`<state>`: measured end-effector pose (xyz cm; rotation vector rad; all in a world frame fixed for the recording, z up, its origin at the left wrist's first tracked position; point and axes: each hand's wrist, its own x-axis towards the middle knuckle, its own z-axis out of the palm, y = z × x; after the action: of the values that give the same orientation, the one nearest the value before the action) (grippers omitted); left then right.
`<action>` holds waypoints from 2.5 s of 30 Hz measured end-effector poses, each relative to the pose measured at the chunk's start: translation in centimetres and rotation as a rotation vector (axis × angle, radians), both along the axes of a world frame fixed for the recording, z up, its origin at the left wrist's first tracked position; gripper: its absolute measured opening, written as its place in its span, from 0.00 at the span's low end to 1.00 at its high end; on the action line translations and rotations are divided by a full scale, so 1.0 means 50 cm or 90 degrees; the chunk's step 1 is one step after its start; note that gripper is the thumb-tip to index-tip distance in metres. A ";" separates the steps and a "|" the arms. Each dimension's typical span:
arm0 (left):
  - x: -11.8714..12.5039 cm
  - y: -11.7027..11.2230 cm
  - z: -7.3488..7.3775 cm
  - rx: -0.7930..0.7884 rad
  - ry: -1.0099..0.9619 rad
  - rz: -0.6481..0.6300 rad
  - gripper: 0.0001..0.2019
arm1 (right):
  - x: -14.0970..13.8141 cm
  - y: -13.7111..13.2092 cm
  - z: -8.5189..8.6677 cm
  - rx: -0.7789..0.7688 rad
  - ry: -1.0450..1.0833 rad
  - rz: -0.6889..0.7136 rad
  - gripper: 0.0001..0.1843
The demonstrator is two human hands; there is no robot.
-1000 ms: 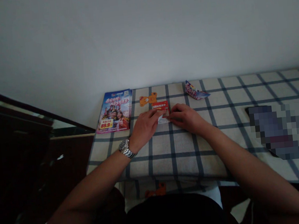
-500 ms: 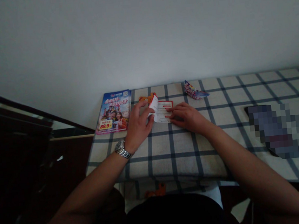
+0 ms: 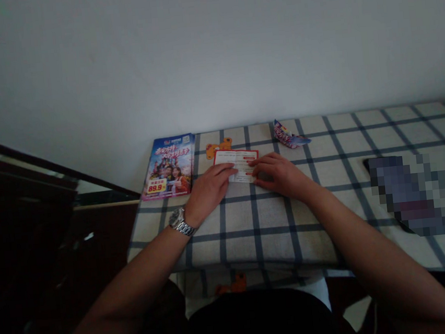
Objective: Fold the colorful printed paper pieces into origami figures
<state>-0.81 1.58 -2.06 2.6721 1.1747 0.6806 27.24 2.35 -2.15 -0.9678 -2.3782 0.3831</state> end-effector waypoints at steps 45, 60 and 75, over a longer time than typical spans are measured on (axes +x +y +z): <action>0.020 -0.010 -0.003 0.011 -0.017 -0.209 0.14 | 0.007 -0.007 0.015 -0.012 0.027 -0.113 0.08; 0.022 -0.015 0.003 -0.016 -0.018 -0.199 0.13 | -0.013 0.009 -0.004 0.014 0.006 -0.193 0.07; 0.024 -0.014 0.001 0.053 0.014 -0.207 0.17 | -0.024 0.017 -0.007 0.028 -0.006 -0.200 0.07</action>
<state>0.40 0.88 -2.01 2.8498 0.7016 0.6575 26.05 3.21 -2.51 -1.2990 -2.1834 0.2064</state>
